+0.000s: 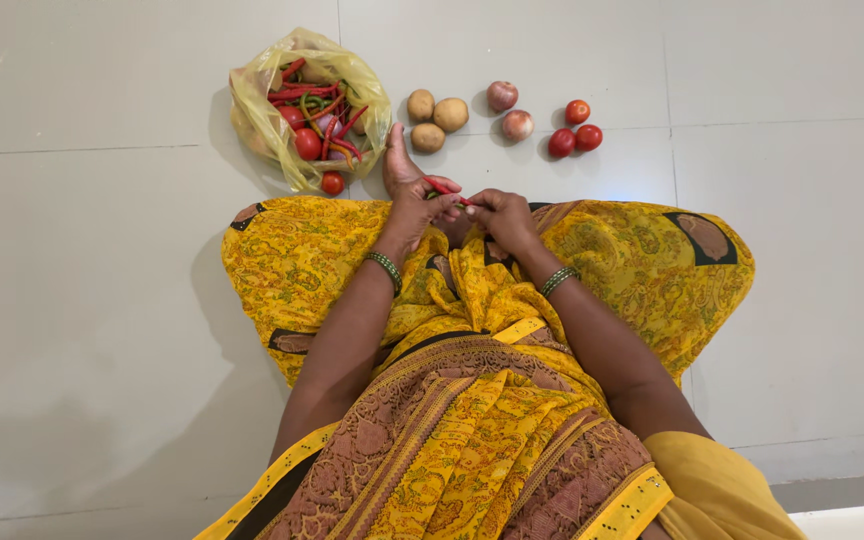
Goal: The person picks red and green chilies from a plastic bag, breaks off the stems by hand, and places the chilies on the floor next to potatoes, onions, and tomatoes.
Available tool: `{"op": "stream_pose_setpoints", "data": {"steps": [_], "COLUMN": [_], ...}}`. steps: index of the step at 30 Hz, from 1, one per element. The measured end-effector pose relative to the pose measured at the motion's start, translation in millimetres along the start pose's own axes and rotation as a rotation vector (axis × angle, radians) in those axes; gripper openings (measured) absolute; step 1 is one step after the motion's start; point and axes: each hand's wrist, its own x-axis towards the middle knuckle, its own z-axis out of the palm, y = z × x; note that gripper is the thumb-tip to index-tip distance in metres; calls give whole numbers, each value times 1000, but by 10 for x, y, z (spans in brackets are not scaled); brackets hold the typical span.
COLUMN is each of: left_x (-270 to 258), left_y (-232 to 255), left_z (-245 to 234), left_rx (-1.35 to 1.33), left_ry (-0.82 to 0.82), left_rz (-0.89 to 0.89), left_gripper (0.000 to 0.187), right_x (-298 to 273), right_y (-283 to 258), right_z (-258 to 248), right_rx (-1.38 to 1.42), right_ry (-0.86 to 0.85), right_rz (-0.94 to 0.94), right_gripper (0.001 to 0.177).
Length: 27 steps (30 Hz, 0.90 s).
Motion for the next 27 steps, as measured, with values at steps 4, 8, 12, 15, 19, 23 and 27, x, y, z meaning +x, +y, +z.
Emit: {"op": "stream_pose_setpoints", "data": {"steps": [4,8,12,15,19,23,27], "left_x": [-45,-111,-104,-77,-179,-151,-143], "left_y": [43,21,204,363,415,282,127], "left_z": [29,85,144,109,64,252,175], "left_rx": [61,202,123,-1,5,221,286], "left_ry": [35,-3,138,237,265,144,114], "left_rz": [-51,13,140,294,186,-109,-21], "left_gripper": [18,14,34,56,70,40,23], "right_x": [-132,-61,12,59,71,29,-142], "right_y": [-112,54,122,148,192,33,-236], "right_z": [19,91,51,-65,-43,30,97], "right_rx": [-317,-507,-525,-465,-192,-300,-321], "right_ry": [-6,88,210,208,127,70,-8], "right_rz": [-19,-408,-409,-326,-115,-376,-27], "right_gripper": [18,18,16,15,17,18,22]}}
